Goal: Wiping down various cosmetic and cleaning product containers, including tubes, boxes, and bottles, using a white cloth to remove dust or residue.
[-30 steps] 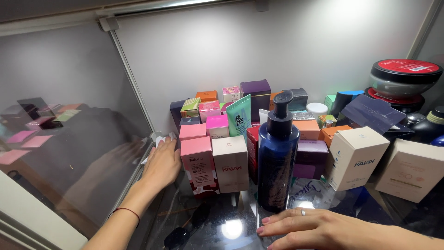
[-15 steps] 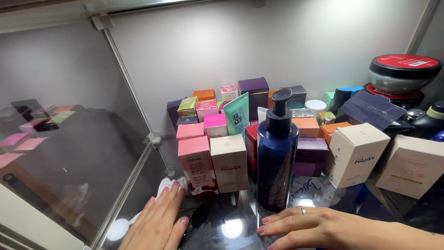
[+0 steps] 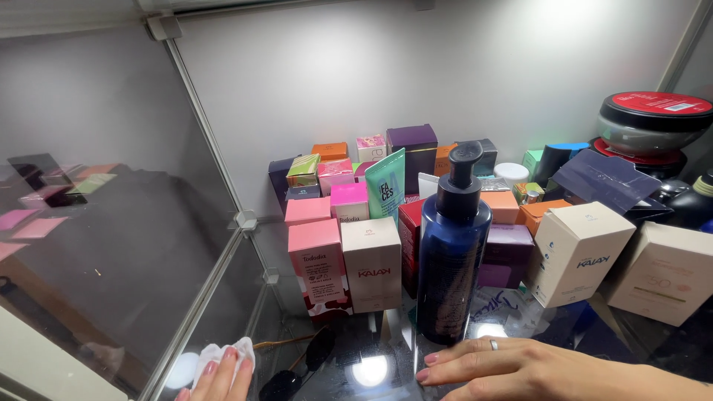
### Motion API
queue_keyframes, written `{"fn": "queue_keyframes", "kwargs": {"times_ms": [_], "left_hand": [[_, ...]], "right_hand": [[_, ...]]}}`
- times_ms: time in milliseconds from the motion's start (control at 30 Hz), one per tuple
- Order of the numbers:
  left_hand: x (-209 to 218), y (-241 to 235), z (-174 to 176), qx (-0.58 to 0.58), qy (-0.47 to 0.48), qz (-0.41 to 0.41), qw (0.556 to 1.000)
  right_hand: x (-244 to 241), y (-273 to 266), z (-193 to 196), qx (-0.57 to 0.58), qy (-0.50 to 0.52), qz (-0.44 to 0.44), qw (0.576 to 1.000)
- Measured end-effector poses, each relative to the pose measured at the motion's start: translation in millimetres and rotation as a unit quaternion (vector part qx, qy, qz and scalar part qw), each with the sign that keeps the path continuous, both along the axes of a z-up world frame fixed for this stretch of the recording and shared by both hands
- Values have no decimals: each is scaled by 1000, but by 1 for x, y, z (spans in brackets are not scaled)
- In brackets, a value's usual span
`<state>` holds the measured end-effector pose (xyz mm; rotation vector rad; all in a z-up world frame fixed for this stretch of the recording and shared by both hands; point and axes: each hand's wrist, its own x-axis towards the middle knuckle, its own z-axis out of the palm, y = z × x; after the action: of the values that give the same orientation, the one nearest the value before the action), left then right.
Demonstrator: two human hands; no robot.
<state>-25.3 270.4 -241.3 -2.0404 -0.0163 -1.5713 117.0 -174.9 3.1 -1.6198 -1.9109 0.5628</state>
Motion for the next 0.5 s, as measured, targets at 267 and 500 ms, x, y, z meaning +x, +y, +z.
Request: {"fn": "queue_keyframes", "kwargs": {"times_ms": [267, 500], "left_hand": [[13, -56, 110, -170, 282, 50, 943], [36, -73, 73, 118, 11, -59, 991]], "right_hand": [[-1, -1, 2, 23, -13, 17, 1000], [-1, -2, 4, 11, -8, 1, 1000]]}}
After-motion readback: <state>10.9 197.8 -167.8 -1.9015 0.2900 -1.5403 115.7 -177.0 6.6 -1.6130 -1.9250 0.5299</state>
